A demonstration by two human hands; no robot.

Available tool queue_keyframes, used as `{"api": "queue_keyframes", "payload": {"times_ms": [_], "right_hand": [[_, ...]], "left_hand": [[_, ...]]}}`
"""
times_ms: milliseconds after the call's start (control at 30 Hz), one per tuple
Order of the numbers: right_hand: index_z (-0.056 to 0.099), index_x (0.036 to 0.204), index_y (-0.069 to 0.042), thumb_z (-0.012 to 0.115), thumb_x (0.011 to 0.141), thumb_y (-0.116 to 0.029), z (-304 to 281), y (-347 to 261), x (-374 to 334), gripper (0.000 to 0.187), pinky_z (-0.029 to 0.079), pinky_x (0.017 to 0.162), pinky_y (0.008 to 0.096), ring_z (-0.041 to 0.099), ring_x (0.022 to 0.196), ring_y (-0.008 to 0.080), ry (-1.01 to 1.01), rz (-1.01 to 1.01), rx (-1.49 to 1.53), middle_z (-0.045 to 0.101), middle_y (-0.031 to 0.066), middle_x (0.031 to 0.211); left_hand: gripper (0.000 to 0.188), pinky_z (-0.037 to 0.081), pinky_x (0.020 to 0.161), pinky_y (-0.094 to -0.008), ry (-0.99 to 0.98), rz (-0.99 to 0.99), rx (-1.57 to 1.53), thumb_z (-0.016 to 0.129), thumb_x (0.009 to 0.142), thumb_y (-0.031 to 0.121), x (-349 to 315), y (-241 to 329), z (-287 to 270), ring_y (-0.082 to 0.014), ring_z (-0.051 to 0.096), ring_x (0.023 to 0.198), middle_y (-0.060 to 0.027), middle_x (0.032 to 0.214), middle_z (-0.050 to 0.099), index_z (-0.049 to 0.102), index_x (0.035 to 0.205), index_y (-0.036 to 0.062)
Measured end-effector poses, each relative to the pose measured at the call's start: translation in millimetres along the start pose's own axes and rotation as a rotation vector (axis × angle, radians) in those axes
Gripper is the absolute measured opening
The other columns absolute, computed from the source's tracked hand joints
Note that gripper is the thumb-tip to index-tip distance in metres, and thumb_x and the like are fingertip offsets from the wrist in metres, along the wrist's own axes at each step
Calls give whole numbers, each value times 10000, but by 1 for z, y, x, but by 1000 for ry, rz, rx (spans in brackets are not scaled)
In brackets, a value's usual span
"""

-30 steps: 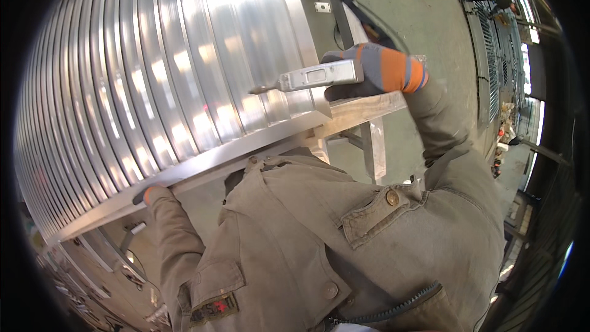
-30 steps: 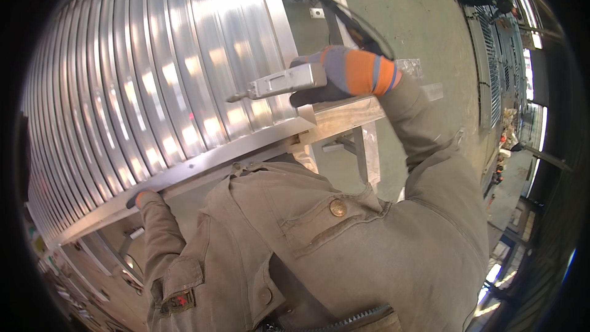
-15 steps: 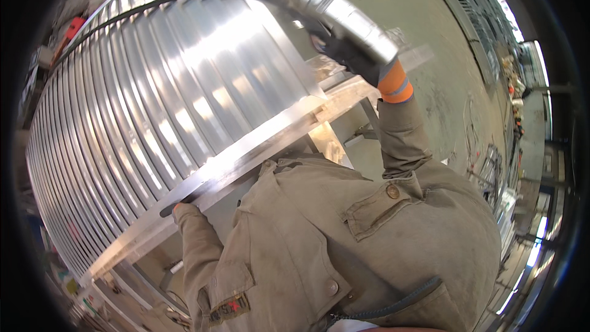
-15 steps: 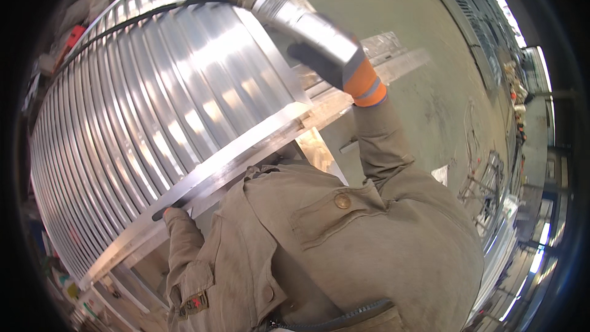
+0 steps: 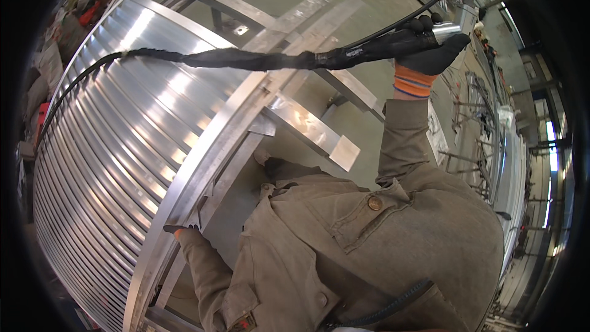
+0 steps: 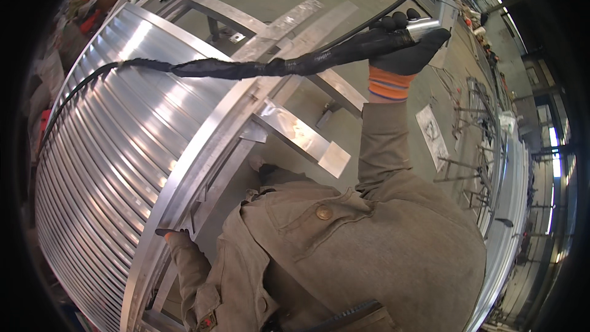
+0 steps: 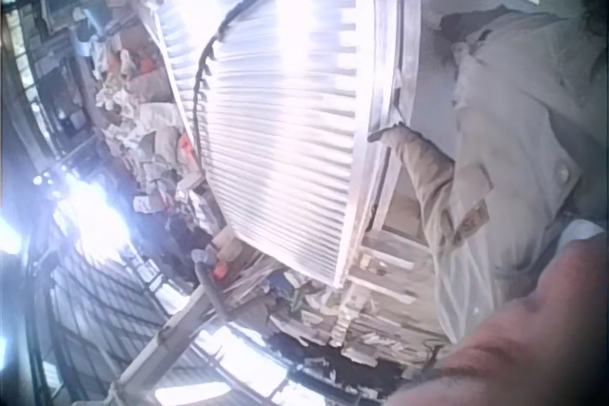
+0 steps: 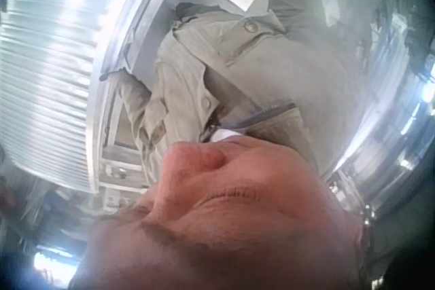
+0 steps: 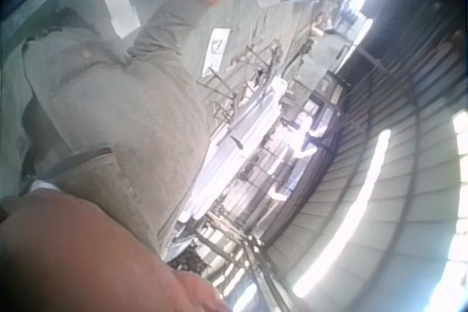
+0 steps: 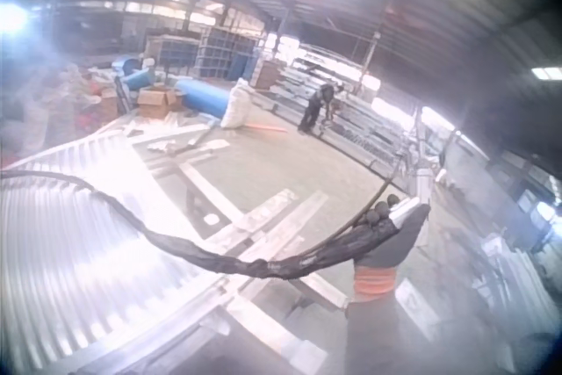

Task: The person welds a metal frame to a large cylindrical metal structure using a handheld welding torch. They move the torch along the seam, creating a continuous weld bead while stabilizing the frame with their other hand.

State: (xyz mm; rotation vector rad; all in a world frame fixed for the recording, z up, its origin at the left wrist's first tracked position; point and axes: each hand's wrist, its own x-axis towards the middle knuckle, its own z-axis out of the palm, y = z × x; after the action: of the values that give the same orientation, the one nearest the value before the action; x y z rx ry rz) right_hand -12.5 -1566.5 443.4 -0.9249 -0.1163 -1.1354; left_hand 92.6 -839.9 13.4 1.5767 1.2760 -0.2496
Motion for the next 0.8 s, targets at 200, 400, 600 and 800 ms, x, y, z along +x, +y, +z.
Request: {"api": "queue_keyframes", "payload": {"times_ms": [200,400,600,800], "right_hand": [[638,1271,-72,674,953,-847,-49,-52,-34,838,598,799,450,689,915,242,157,-8,-26,676,54,972],[608,1287,-54,628,976,-859,-80,-57,-47,864,606,754,472,687,847,264,239,155,145,670,76,944],[651,1169,-80,647,987,-828,-140,-59,-43,770,581,673,378,665,776,207,397,234,29,650,40,874],[647,1158,-62,719,999,-744,-224,-94,-44,704,605,702,361,676,776,197,603,462,268,648,43,862]], "left_hand": [[1041,365,1286,-534,-230,-199,-262,436,1021,853,-65,-79,23,-353,456,1612,-126,1766,472,355,1764,128],[992,375,1253,-551,-584,-149,-128,502,1024,829,-122,-105,66,-340,480,1585,-119,1748,481,365,1729,145],[1025,394,1259,-555,-672,79,-132,487,1054,830,-207,-48,147,-345,516,1543,-159,1705,516,361,1727,67],[1103,427,1237,-584,-729,98,-369,630,954,872,-281,21,252,-353,524,1519,-158,1669,526,428,1690,76]]}}
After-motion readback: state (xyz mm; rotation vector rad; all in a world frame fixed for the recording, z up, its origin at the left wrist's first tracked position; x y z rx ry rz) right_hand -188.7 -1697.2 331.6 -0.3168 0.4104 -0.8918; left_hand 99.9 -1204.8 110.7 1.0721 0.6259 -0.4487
